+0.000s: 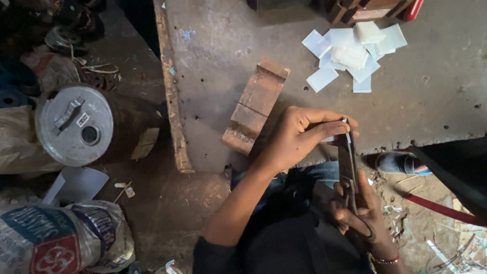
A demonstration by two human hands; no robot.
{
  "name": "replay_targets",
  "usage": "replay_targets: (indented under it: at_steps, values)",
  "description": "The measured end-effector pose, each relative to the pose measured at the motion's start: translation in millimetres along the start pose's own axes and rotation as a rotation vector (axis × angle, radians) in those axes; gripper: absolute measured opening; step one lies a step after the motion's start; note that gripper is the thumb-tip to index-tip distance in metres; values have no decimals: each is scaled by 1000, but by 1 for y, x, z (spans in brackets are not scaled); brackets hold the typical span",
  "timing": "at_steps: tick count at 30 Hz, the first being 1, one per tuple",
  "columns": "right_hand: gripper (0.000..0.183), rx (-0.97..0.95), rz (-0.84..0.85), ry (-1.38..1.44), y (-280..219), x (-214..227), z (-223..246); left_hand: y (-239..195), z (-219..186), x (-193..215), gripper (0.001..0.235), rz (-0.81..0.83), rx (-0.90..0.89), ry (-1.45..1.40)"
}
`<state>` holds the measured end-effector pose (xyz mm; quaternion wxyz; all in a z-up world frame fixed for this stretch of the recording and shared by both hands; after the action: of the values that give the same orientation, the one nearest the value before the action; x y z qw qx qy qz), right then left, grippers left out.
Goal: The person inserts white strips into the grooves of several motor stators on a wooden workbench. They use a metal tool to press the strips down and cut more strips from a sheet using shears.
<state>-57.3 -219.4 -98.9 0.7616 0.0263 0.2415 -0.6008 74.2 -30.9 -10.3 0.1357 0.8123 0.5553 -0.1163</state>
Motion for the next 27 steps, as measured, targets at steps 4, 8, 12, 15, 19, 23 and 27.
replay_targets:
  at_steps: [4, 8, 12, 15, 19, 23, 27]
  values:
    - [99, 93, 26, -56, -12, 19, -8, -2, 8, 0, 29, 14, 140, 73]
    - [86, 227, -56, -311, -11, 20, 22, -2, -1, -2, 28, -19, 67, 88]
    - [61, 589, -65, -405, -7, 7, 98, -5, 0, 7, 25, -140, 43, -103]
    - [56, 675, -320, -544, -3, 19, 143, -10, -5, 11, 22, -219, -45, 42]
    - [34, 505, -403, -474, 14, 27, 176, -13, -9, 8, 19, -272, -15, 140]
    - [29, 765, -396, -1131, 34, -10, 217, -20, -28, 3, 11, -338, -165, 234]
    - [22, 732, -434, -728, 21, -20, 197, -64, -79, -23, 20, -508, -607, 946]
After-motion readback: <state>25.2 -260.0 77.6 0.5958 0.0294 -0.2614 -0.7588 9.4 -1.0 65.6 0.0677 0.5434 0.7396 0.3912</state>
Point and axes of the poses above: each hand's wrist, its own y-axis towards the middle knuckle, its own x-axis out of the back of the hand, z = x × y, the point moved 8 cm from there along y, towards the middle knuckle, and after that the axes turned 14 degrees about y, right-handed, at the moved point
